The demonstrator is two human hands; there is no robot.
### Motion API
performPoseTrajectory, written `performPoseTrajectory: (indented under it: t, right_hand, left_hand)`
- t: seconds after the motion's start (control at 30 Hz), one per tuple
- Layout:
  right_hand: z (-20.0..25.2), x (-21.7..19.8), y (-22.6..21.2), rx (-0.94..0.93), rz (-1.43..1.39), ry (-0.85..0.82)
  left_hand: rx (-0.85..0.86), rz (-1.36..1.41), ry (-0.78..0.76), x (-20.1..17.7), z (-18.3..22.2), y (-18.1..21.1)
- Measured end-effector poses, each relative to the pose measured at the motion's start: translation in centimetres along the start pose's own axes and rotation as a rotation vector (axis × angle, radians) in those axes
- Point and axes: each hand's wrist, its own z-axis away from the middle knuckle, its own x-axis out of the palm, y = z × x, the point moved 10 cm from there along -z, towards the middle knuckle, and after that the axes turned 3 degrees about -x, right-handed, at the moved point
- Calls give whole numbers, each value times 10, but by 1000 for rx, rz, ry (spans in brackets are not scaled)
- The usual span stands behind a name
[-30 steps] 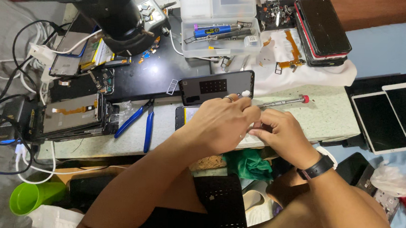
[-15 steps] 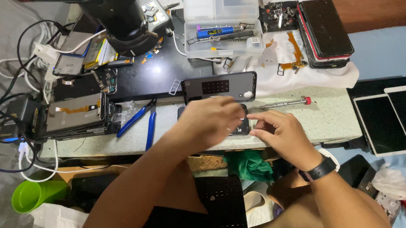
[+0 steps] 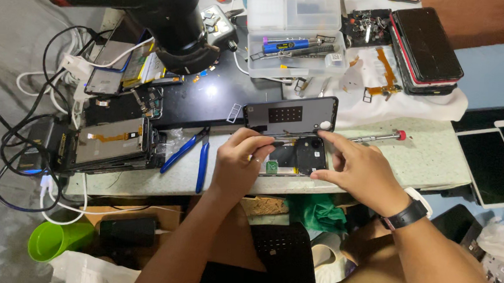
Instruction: The person is repairing a smartphone by removing and reattaching internal components. They use a screwdriver to remove screws, a plastic pry tool to separate parts, and tweezers to handle small connectors. The person works on the phone's back cover and internal circuitry.
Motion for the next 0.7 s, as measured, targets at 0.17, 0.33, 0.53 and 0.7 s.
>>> performPoseTrajectory:
  t: [0.17,0.33,0.53,0.7]
  right_hand:
    - [-3,0,0,10,-5,-10]
    - [-6,4,4,69,-16,-46]
    - [-14,3,-10,-50,-24,-54]
    - [-21,6,-15,-41,33,-103]
  left_hand:
    - [69,-50,-52,6,-7,6]
    - [89,-110,-91,9,-12,8]
    - [134,-294,-211,14,-22,3]
    - [202,-362,-294,21,-32,3]
